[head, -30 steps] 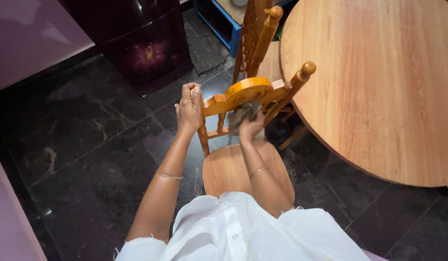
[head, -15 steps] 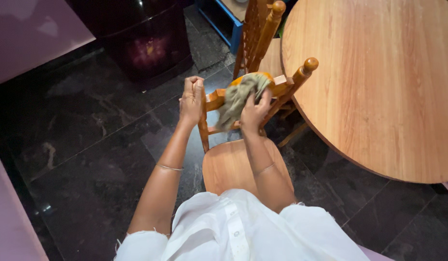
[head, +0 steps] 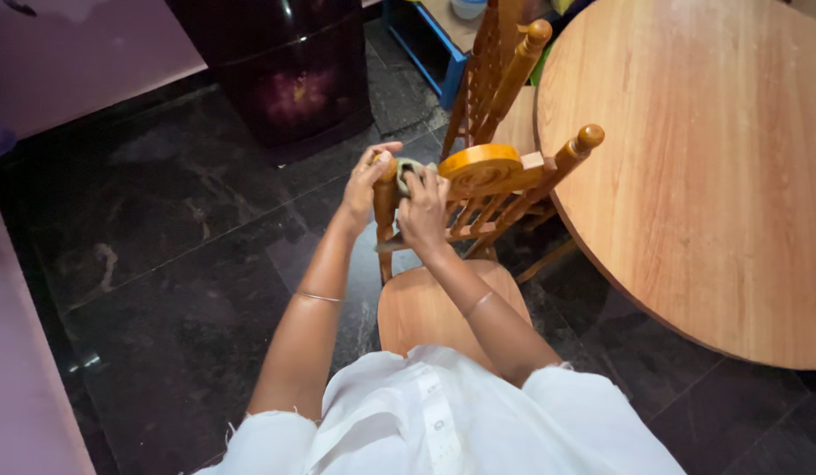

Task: The person wipes a wooden chair with a cloth, cleaning the backrest, seat, and legs. They flip the chair upside down to clean the underside and legs, then return it to an upright position to continue wiping the backrest and seat.

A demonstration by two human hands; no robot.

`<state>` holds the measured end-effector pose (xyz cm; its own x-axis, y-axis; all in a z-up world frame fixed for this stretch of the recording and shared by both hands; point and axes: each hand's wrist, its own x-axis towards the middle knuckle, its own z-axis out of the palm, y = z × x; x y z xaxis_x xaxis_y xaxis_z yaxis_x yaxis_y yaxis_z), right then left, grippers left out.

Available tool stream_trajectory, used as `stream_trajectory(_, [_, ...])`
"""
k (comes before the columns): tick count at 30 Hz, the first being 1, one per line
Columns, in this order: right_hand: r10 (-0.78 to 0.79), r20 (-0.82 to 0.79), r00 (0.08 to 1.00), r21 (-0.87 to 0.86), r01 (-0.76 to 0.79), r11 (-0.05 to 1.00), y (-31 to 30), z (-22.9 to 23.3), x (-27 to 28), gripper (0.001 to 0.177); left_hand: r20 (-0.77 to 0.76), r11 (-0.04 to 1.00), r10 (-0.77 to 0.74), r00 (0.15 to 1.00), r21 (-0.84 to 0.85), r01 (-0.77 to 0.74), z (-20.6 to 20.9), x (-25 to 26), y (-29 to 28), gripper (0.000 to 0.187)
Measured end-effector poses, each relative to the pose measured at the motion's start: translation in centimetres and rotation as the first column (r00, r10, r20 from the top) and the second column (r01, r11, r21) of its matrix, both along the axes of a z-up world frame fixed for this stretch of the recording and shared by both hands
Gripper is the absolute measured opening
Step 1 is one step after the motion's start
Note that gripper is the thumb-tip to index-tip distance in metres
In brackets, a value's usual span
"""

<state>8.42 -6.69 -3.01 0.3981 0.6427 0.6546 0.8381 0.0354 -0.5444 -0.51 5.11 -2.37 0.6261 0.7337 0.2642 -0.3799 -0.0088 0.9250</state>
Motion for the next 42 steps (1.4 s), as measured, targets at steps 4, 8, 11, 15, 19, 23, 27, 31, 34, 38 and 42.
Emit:
stream_trajectory(4, [-0.027,0.109,0.994,-0.031,0.03,0.999,-1.4,0.0,0.2,0.038,0.019,0.994,0.08,0.997,0.076,-0.082,-0.3,1.1,0.2,0.033])
stream_trajectory(8, [0.074,-0.326,0.942,-0.19,-0.142,0.972,-2.5,0.5,1.1,0.035,0.006,0.998,0.059,0.998,0.007,-0.059,-1.0,0.9,0.4,0.037])
stream_trajectory(11, [0.261,-0.604,0.753,0.128,-0.231,0.964,-4.0,1.9,0.9,0.037,-0.024,0.998,0.067,0.997,0.017,-0.067,-1.7,1.3,0.8,0.046])
stream_trajectory(15, [0.222,-0.211,0.952,0.267,-0.162,0.95,-3.2,3.6,-0.7,0.061,0.171,0.974,-0.142,0.975,-0.153,0.169,-2.1,0.9,1.0,0.071])
stream_trajectory(19, [0.124,0.058,0.991,0.195,-0.133,0.972,2.1,4.4,-2.4,0.069,0.245,0.945,-0.114,0.963,-0.272,0.181,-1.9,-1.0,0.1,0.087])
stream_trajectory(23, [0.248,-0.331,0.91,0.019,-0.256,0.966,5.8,4.6,-0.4,0.057,0.242,0.946,-0.016,0.97,-0.311,0.093,-1.7,-2.3,-0.3,0.093])
stream_trajectory(27, [0.604,-0.447,0.66,0.04,-0.659,0.751,6.7,4.9,4.2,0.056,0.301,0.952,-0.019,0.953,-0.286,0.109,-2.2,-1.7,-0.6,0.088])
stream_trajectory(31, [0.697,-0.659,0.283,0.093,-0.889,0.449,7.3,5.4,6.0,0.051,0.297,0.951,-0.022,0.955,-0.29,0.112,-2.3,-1.6,-1.4,0.088])
stream_trajectory(34, [0.692,-0.444,0.569,0.091,-0.74,0.667,6.8,4.6,4.4,0.047,0.267,0.944,-0.032,0.963,-0.308,0.117,-1.9,-1.7,-1.5,0.094])
stream_trajectory(38, [0.352,-0.307,0.884,0.312,-0.256,0.915,4.3,0.9,-1.7,0.055,0.194,0.948,-0.009,0.981,-0.31,0.07,-1.8,-1.6,-1.9,0.098])
stream_trajectory(42, [0.277,-0.17,0.946,0.36,-0.203,0.911,3.0,-1.1,-3.2,0.053,0.229,0.965,-0.021,0.973,-0.249,0.08,-2.2,-1.4,-1.7,0.105])
